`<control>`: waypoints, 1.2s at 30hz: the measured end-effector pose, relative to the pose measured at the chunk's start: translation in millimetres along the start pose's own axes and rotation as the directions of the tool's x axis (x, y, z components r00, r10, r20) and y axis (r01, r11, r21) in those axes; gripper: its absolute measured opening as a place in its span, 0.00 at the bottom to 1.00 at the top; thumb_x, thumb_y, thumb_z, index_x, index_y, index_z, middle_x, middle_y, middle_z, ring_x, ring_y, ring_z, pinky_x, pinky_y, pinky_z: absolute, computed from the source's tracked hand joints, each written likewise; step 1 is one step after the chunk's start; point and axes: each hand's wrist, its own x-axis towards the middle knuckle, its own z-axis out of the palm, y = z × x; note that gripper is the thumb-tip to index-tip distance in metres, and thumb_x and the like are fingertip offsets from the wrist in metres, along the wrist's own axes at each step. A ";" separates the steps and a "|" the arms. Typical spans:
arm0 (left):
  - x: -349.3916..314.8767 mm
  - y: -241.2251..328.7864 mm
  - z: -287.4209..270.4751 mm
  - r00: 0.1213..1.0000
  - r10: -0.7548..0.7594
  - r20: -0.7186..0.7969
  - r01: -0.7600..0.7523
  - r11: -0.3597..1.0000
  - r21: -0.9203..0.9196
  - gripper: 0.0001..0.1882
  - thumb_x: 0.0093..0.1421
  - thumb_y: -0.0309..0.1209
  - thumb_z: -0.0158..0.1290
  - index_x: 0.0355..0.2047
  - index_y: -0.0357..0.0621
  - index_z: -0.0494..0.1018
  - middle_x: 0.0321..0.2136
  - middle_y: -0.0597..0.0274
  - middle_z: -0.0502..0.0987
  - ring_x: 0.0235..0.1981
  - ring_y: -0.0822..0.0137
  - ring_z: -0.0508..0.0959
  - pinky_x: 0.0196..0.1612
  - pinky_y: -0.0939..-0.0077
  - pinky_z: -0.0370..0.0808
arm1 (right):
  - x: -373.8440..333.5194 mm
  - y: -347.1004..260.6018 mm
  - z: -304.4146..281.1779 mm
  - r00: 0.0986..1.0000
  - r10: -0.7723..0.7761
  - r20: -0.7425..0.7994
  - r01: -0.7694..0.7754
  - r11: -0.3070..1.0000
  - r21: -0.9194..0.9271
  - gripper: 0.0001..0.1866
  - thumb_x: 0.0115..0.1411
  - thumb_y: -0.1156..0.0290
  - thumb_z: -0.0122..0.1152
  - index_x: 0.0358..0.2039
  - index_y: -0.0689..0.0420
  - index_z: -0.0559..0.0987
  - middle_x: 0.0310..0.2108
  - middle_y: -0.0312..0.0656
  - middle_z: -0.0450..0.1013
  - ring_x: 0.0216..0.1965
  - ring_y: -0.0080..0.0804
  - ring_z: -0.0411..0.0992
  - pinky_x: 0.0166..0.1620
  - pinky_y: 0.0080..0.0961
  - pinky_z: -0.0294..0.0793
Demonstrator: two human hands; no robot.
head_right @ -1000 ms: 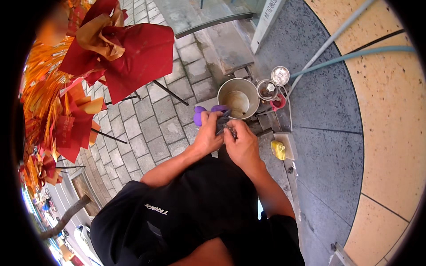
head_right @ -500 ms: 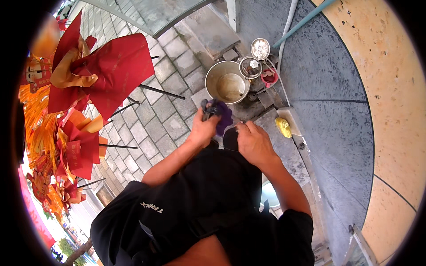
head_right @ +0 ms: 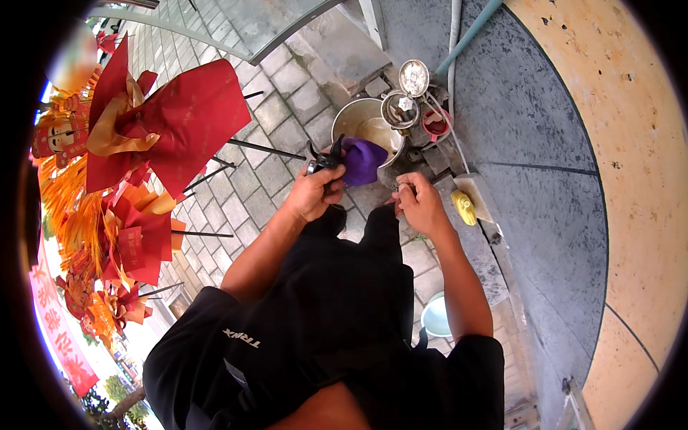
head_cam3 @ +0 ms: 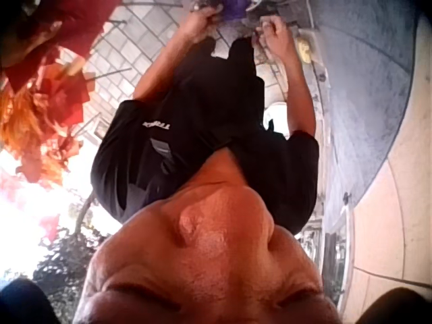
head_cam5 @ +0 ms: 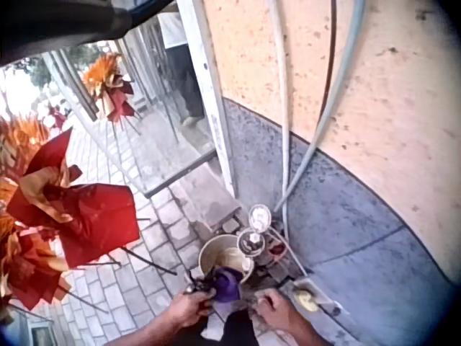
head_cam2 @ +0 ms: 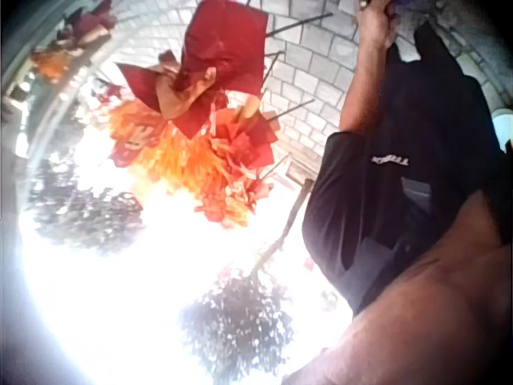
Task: The person assembles a small black mechanical device using a screwdriver and other tools. They repeatedly insert and tighten screws, adjust components, and inspect the assembly while standing on a tiled sidewalk near buckets and decorative items.
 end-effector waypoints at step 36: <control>173.3 -74.3 -150.3 0.953 -0.225 -0.204 0.262 0.949 0.177 0.26 0.61 0.26 0.63 0.59 0.55 0.72 0.35 0.69 0.76 0.24 0.71 0.76 0.23 0.75 0.70 | 145.4 53.6 36.9 0.876 0.124 -0.465 -0.333 0.854 -0.399 0.24 0.64 0.49 0.62 0.43 0.59 0.84 0.38 0.59 0.81 0.43 0.58 0.81 0.47 0.46 0.78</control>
